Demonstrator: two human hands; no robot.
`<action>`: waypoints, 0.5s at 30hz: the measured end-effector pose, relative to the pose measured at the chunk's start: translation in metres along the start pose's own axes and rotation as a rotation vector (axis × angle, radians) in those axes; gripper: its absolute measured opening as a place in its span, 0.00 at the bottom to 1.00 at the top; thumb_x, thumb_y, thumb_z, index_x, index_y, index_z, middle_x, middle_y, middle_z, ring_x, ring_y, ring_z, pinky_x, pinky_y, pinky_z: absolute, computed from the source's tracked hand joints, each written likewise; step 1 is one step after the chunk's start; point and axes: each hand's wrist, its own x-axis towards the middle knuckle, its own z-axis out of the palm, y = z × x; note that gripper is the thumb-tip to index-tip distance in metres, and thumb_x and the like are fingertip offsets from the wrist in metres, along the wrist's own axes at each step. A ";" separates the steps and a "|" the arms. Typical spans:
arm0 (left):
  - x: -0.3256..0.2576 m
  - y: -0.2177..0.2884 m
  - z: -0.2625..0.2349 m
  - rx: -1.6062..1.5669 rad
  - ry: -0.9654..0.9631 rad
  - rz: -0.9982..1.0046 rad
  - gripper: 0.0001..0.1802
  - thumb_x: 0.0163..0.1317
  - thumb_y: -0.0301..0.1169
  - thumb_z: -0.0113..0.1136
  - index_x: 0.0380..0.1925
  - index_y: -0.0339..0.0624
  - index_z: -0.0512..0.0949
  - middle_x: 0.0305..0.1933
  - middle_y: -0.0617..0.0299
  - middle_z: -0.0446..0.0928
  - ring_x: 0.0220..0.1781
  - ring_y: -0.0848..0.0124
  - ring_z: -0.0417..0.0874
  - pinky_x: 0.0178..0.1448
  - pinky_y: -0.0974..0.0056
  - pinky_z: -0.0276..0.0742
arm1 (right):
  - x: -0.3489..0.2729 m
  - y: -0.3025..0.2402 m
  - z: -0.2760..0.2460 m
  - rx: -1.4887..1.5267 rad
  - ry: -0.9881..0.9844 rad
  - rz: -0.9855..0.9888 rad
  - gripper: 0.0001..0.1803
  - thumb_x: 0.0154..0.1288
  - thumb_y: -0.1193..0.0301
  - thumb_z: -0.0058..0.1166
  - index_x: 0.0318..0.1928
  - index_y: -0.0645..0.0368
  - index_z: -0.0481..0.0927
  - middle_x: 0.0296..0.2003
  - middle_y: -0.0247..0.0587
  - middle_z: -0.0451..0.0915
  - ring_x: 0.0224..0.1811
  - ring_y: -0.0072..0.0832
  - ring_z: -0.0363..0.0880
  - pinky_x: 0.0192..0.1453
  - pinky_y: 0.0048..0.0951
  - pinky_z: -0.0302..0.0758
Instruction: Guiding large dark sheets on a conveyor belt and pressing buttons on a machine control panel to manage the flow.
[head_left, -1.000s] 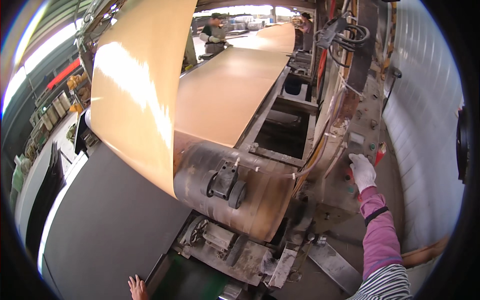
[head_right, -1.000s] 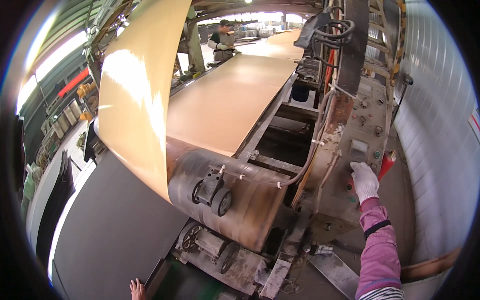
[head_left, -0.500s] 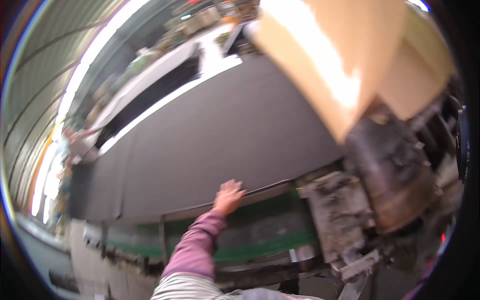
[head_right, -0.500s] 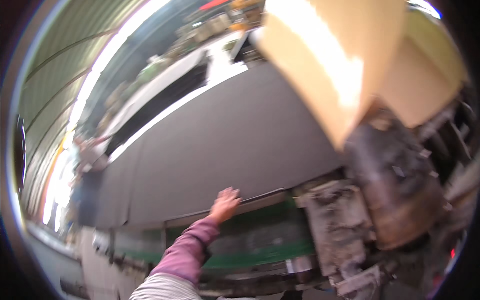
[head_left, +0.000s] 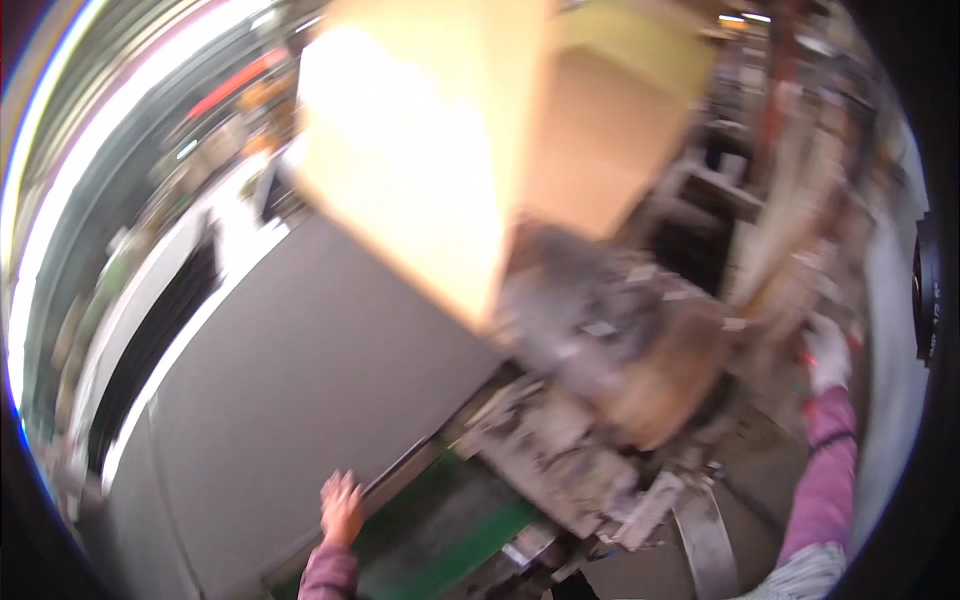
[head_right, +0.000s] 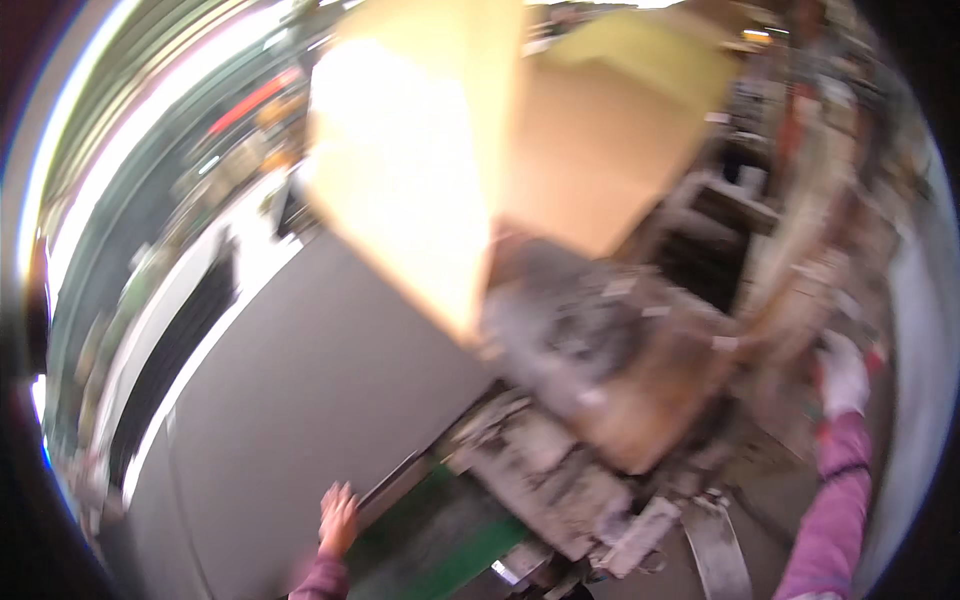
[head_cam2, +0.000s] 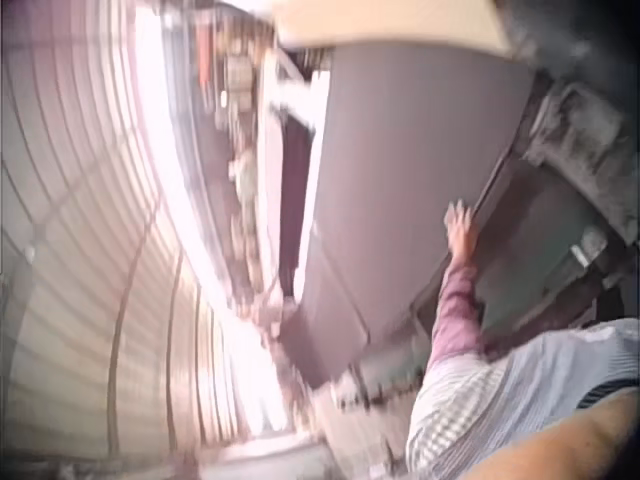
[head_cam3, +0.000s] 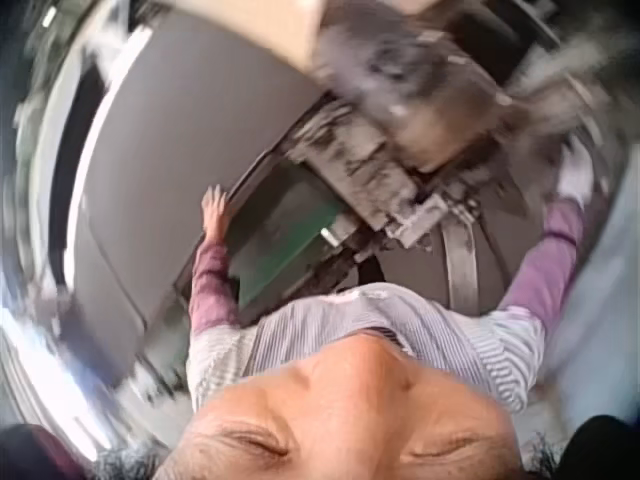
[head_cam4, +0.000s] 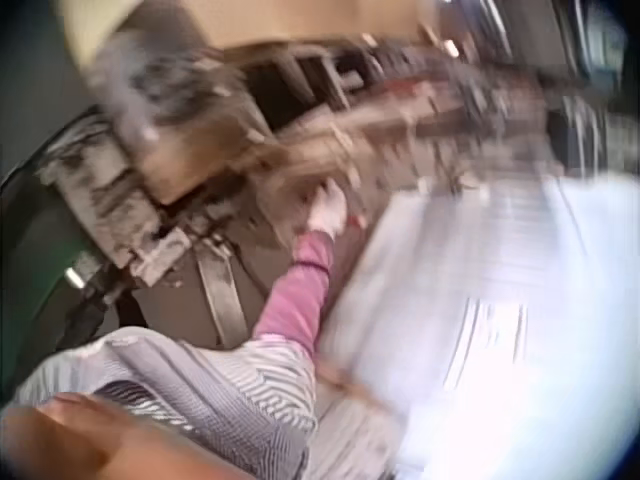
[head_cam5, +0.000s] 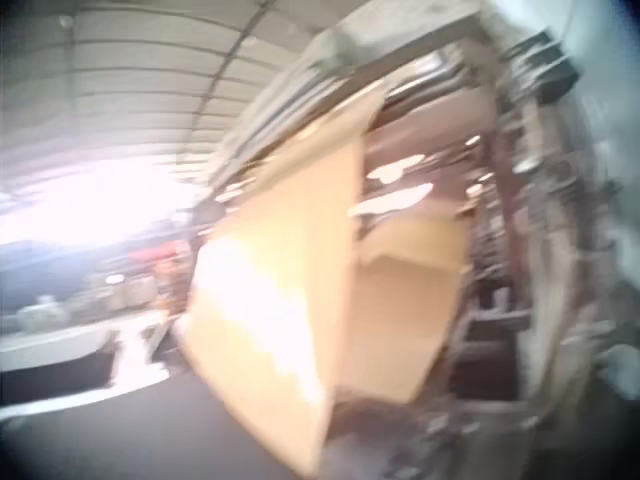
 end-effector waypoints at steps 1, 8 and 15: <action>-0.007 -0.015 0.008 0.030 -0.051 0.007 0.14 0.64 0.30 0.52 0.48 0.44 0.78 0.68 0.45 0.68 0.74 0.42 0.61 0.76 0.39 0.53 | 0.004 -0.020 0.000 -0.135 -0.028 0.027 0.23 0.64 0.70 0.51 0.60 0.60 0.77 0.58 0.51 0.76 0.64 0.45 0.72 0.70 0.37 0.65; 0.002 -0.052 0.064 -0.036 -0.241 -0.044 0.28 0.65 0.27 0.46 0.67 0.36 0.65 0.77 0.46 0.53 0.79 0.42 0.48 0.77 0.37 0.50 | 0.002 0.002 -0.026 -0.338 -0.017 0.164 0.21 0.63 0.65 0.55 0.57 0.51 0.76 0.49 0.45 0.78 0.55 0.44 0.77 0.57 0.44 0.75; -0.034 -0.046 0.033 0.056 -0.094 0.012 0.16 0.63 0.30 0.52 0.50 0.37 0.75 0.67 0.40 0.67 0.73 0.39 0.60 0.73 0.36 0.55 | 0.006 -0.011 0.012 -0.229 0.100 -0.104 0.26 0.63 0.67 0.56 0.62 0.55 0.75 0.58 0.45 0.77 0.59 0.39 0.77 0.63 0.36 0.74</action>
